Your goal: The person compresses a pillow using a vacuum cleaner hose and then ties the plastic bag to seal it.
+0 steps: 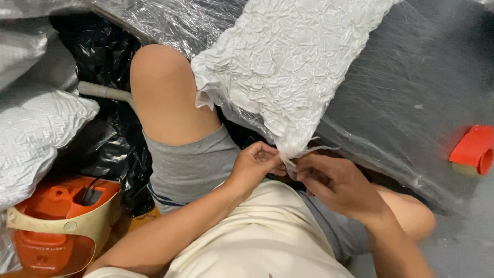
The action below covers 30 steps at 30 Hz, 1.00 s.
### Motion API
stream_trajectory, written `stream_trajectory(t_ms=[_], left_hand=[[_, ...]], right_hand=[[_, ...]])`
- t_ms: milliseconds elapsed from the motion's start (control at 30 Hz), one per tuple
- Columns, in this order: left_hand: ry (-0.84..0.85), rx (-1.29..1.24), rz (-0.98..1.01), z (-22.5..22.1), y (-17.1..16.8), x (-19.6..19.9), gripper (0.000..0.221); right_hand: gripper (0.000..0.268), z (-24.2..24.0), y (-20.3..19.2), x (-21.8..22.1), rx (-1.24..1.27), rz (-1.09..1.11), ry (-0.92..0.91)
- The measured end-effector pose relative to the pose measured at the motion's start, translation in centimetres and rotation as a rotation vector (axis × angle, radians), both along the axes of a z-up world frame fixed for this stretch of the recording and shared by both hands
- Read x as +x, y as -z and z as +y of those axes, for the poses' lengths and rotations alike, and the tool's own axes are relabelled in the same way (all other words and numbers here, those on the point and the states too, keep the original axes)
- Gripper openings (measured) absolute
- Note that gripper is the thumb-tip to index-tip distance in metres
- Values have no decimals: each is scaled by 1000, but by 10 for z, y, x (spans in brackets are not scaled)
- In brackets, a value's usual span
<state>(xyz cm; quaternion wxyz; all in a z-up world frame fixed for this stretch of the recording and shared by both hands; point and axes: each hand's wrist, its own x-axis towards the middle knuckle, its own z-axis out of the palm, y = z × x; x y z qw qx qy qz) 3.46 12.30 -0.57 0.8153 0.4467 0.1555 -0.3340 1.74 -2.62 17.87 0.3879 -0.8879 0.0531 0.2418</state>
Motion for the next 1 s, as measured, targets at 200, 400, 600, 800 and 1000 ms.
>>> stream_trajectory(t_ms=[200,400,600,800,1000], left_hand=[[37,-192,115,1,-2,4,28],[130,-240,111,4,-1,9,28],[176,-271,55,7,-2,12,30],[146,-249,109,3,-6,7,29],[175,-208,88,3,-8,4,28]], right_hand=[[17,-34,68,-61,294,-228,304],[19,-34,85,-65,402,-537,262],[10,-45,119,-72,619,-596,445],[23,-21,89,-70,338,-704,145],[22,-32,116,-84,82,-649,45]])
